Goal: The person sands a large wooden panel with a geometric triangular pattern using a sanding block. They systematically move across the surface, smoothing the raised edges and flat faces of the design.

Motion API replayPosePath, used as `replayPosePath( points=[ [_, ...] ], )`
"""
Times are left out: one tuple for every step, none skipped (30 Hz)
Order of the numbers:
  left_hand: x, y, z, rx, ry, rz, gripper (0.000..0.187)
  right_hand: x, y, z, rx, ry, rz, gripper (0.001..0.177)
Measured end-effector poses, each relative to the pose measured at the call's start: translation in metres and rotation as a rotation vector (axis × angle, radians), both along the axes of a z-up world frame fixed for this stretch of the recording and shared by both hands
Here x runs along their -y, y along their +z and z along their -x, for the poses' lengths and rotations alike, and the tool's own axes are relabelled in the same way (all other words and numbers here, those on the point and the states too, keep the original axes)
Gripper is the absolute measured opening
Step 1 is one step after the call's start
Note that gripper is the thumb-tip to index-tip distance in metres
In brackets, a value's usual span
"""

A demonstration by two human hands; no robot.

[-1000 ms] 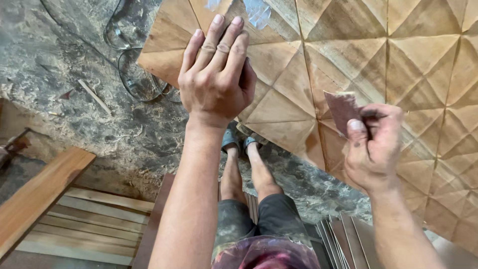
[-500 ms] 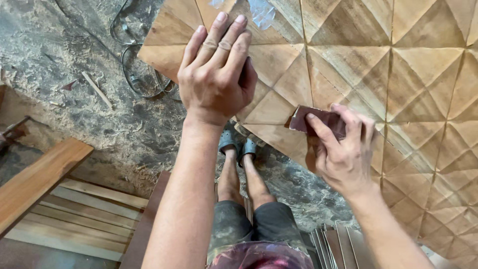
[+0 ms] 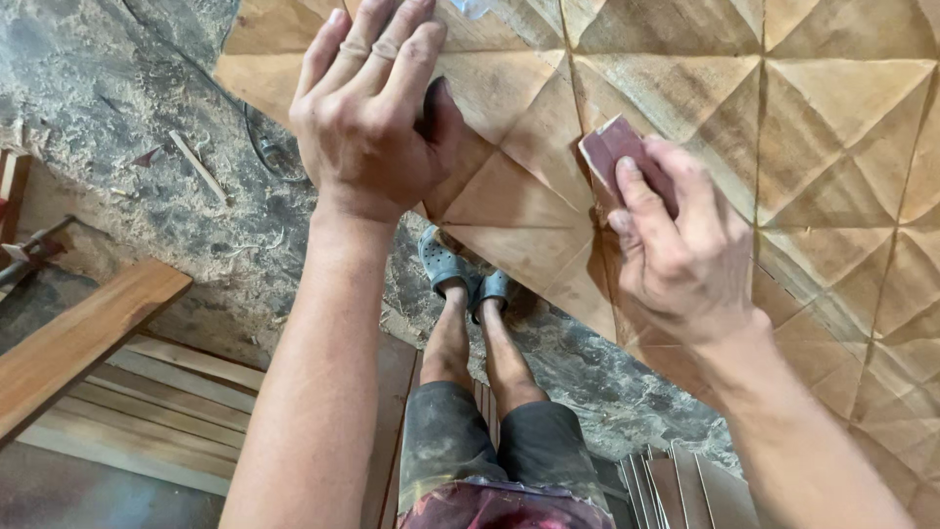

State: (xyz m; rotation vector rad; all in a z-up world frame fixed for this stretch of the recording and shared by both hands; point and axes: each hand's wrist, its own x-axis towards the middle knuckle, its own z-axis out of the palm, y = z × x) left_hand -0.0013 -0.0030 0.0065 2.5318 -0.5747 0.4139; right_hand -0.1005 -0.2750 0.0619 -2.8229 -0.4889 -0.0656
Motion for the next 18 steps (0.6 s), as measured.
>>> replayPosePath(
  points=[
    [-0.001,0.000,-0.001,0.018,-0.010,-0.004,0.033,0.000,-0.002,0.001,0.016,0.023,0.030,0.031],
    [-0.002,-0.001,-0.001,0.029,-0.020,0.001,0.034,0.001,-0.004,0.001,0.048,0.036,0.014,0.030],
    [-0.002,-0.001,-0.001,0.041,-0.029,0.006,0.035,0.002,-0.007,-0.001,0.080,0.048,-0.002,0.029],
    [-0.002,-0.001,-0.002,0.050,-0.040,0.021,0.036,0.003,-0.009,-0.002,0.113,0.059,-0.015,0.028],
    [-0.002,-0.001,-0.001,0.059,-0.051,0.037,0.037,0.004,-0.008,-0.003,0.120,0.081,0.009,0.028],
    [-0.002,-0.002,-0.001,0.068,-0.045,0.024,0.037,0.006,-0.007,-0.006,0.136,0.108,0.034,0.028],
    [-0.001,-0.002,-0.001,0.077,-0.039,0.012,0.037,0.007,-0.007,-0.008,0.151,0.135,0.058,0.027],
    [-0.002,-0.003,-0.001,0.080,-0.034,0.010,0.037,0.006,-0.008,-0.009,0.153,0.140,0.077,0.028],
    [-0.003,-0.004,0.000,0.083,-0.029,0.008,0.037,0.004,-0.009,-0.010,0.154,0.146,0.096,0.029],
    [-0.003,-0.005,0.000,0.080,-0.026,0.017,0.037,0.003,-0.011,-0.009,0.153,0.151,0.112,0.030],
    [-0.003,-0.005,0.002,0.087,-0.023,0.024,0.037,0.003,-0.012,-0.007,0.120,0.149,0.102,0.035],
    [-0.002,-0.006,0.002,0.100,-0.019,0.033,0.037,0.003,-0.013,-0.006,0.090,0.146,0.094,0.041],
    [-0.001,-0.006,0.002,0.123,-0.016,0.040,0.035,0.004,-0.013,-0.006,0.060,0.143,0.087,0.048],
    [-0.003,-0.005,0.001,0.127,-0.010,0.036,0.033,0.004,-0.013,-0.006,0.055,0.139,0.060,0.050],
    [-0.004,-0.005,0.000,0.131,-0.004,0.032,0.030,0.004,-0.012,-0.007,0.051,0.135,0.033,0.052],
    [-0.003,-0.006,0.000,0.107,0.002,0.023,0.026,0.005,-0.010,-0.006,0.038,0.129,0.010,0.055],
    [-0.003,-0.007,0.002,0.102,0.005,0.028,0.025,0.005,-0.008,-0.004,0.032,0.124,0.015,0.054],
    [-0.004,-0.007,0.002,0.103,0.012,0.029,0.023,0.003,-0.007,-0.004,0.032,0.123,0.013,0.054]
  ],
)
